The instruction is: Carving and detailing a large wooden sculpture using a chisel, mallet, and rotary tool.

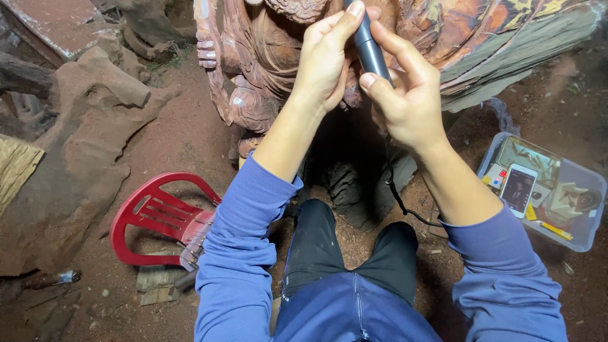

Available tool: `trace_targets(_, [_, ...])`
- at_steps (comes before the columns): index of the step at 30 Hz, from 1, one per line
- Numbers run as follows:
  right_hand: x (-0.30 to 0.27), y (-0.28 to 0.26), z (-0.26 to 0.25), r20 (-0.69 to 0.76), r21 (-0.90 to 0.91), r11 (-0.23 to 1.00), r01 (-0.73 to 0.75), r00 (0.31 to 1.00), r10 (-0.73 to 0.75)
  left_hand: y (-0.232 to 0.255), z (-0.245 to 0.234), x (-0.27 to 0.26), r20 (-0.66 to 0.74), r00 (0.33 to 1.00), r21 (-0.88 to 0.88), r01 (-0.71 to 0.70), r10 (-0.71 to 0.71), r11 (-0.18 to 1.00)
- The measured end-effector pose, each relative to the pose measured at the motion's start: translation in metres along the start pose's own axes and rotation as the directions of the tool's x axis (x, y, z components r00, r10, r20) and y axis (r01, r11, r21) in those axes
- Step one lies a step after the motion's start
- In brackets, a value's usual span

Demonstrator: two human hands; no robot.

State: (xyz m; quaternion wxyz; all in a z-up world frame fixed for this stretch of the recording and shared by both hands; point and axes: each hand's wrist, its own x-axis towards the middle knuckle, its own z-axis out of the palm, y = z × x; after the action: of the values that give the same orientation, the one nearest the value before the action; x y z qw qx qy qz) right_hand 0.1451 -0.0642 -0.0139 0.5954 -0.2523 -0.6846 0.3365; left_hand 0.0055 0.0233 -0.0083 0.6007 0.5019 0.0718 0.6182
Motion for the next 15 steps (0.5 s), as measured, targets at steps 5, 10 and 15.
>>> trace_targets(5, [0.002, 0.002, 0.000, 0.013, -0.043, 0.996, 0.072, 0.997, -0.071, -0.002, -0.003, 0.002, -0.007, 1.000, 0.030, 0.002, -0.002, 1.000])
trace_targets(10, [0.001, 0.002, 0.001, 0.025, -0.053, 0.994, 0.096, 0.995, -0.095, 0.001, -0.008, 0.001, 0.021, 1.000, 0.044, 0.013, -0.014, 0.999])
trace_targets(15, [0.000, -0.003, 0.006, -0.013, 0.016, 0.999, 0.047, 0.999, -0.046, 0.005, 0.000, 0.001, 0.022, 0.999, 0.071, 0.026, -0.027, 0.997])
